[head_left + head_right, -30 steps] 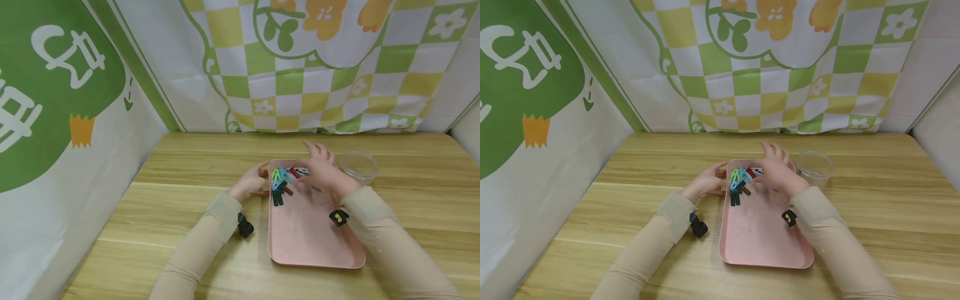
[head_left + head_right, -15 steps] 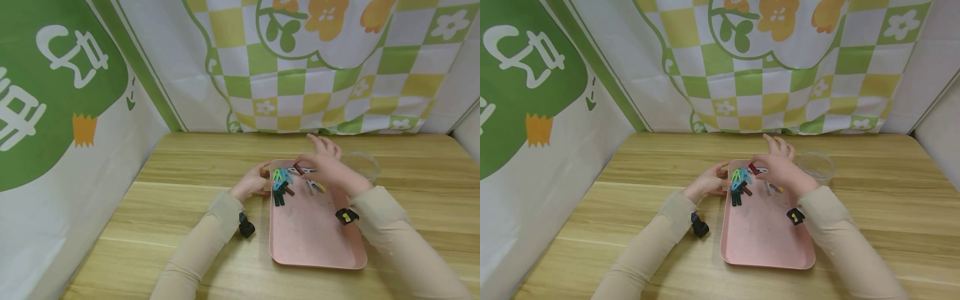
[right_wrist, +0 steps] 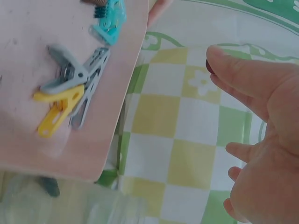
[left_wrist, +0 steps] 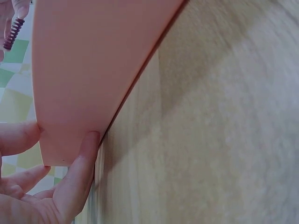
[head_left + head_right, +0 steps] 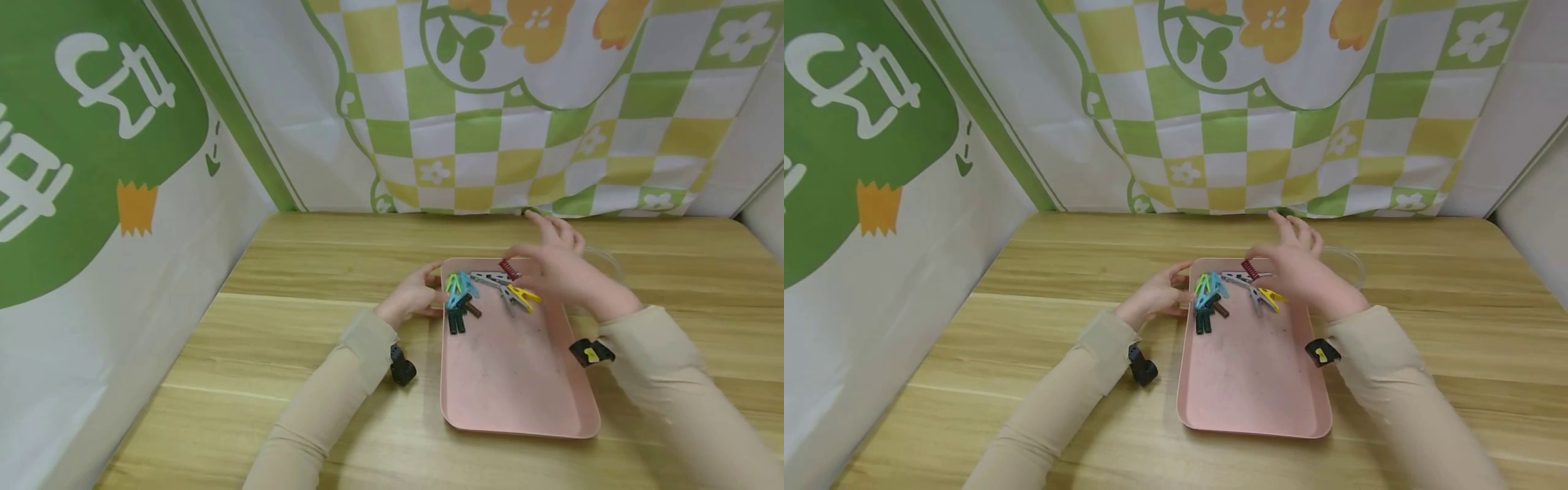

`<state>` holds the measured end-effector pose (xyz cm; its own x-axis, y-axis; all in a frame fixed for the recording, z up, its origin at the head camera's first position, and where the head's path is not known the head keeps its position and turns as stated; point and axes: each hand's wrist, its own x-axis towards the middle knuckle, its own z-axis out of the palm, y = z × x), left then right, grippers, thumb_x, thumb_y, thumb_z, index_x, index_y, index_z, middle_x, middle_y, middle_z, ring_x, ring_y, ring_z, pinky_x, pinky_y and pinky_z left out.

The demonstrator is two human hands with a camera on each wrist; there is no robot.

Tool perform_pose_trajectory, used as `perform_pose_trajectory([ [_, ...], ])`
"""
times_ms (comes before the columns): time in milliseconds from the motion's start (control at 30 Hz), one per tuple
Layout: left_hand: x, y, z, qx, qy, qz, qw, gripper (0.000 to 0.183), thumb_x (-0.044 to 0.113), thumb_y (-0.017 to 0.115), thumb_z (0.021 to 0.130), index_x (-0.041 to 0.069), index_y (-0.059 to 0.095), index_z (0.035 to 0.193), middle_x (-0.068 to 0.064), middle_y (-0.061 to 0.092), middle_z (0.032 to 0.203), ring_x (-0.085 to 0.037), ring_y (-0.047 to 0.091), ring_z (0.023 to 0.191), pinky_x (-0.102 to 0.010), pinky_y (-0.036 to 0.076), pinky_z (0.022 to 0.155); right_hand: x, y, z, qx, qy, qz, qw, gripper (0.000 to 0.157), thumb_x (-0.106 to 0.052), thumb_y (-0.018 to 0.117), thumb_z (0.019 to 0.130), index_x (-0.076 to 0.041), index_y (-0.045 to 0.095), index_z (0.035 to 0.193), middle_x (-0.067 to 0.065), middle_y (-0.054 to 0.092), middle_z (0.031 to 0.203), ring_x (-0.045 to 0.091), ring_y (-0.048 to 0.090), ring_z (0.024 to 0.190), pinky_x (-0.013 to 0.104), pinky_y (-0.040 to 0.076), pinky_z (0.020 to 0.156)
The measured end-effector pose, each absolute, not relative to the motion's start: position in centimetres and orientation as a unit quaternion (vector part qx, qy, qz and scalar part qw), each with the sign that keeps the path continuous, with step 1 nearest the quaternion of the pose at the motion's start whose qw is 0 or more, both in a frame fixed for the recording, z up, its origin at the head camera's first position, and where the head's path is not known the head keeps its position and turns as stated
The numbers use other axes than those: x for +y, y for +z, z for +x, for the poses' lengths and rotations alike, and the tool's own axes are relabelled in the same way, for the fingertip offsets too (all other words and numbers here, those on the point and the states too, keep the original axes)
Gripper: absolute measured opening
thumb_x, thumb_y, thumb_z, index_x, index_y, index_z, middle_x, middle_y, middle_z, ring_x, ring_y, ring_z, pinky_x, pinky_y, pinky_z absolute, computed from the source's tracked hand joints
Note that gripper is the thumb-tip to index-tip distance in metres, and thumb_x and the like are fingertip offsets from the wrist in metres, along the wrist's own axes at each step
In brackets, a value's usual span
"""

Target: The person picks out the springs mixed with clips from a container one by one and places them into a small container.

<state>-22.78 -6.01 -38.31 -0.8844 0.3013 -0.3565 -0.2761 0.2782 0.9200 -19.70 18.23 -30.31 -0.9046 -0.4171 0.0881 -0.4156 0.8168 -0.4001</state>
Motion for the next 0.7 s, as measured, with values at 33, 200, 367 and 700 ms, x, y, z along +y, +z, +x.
perform_pose_trajectory([
  [33, -6.0, -38.3, -22.8, 0.762, 0.601, 0.009, 0.241, 0.073, -0.005, 0.058, 0.089, 0.021, 0.027, 0.150, -0.018, 0.037, 0.145, -0.026, 0.060, 0.098, -0.039, 0.057, 0.082, 18.4, -30.3, -19.7, 0.954, -0.207, -0.218, -0.001, 0.030, -0.013, 0.075, 0.080, -0.013, 0.067, 0.110, 0.026, 0.002, 0.154, 0.054, -0.003, 0.134, 0.071, -0.001, 0.102],
  [200, -5.9, -38.2, -22.9, 0.762, 0.601, 0.014, 0.239, 0.073, -0.005, 0.058, 0.089, 0.021, 0.027, 0.150, -0.018, 0.037, 0.144, -0.025, 0.060, 0.097, -0.039, 0.057, 0.082, 19.4, -30.2, -19.6, 0.956, -0.199, -0.215, -0.015, 0.030, -0.013, 0.075, 0.079, -0.012, 0.067, 0.108, 0.026, 0.002, 0.155, 0.054, -0.002, 0.134, 0.072, -0.001, 0.101],
  [367, -6.0, -38.8, -22.6, 0.765, 0.598, 0.012, 0.241, 0.074, -0.005, 0.059, 0.089, 0.019, 0.027, 0.150, -0.019, 0.039, 0.144, -0.025, 0.060, 0.097, -0.039, 0.058, 0.080, 20.2, -30.9, -19.5, 0.956, -0.201, -0.212, -0.011, 0.031, -0.013, 0.077, 0.077, -0.012, 0.067, 0.106, 0.027, 0.001, 0.154, 0.055, -0.002, 0.134, 0.072, -0.002, 0.101],
  [700, -6.0, -38.5, -22.7, 0.767, 0.595, 0.012, 0.238, 0.073, -0.003, 0.059, 0.089, 0.020, 0.026, 0.151, -0.016, 0.040, 0.144, -0.024, 0.061, 0.098, -0.036, 0.058, 0.079, 22.3, -30.8, -19.8, 0.962, -0.193, -0.191, -0.021, 0.034, -0.011, 0.075, 0.077, -0.009, 0.066, 0.110, 0.029, -0.001, 0.153, 0.058, -0.006, 0.132, 0.073, -0.005, 0.100],
])
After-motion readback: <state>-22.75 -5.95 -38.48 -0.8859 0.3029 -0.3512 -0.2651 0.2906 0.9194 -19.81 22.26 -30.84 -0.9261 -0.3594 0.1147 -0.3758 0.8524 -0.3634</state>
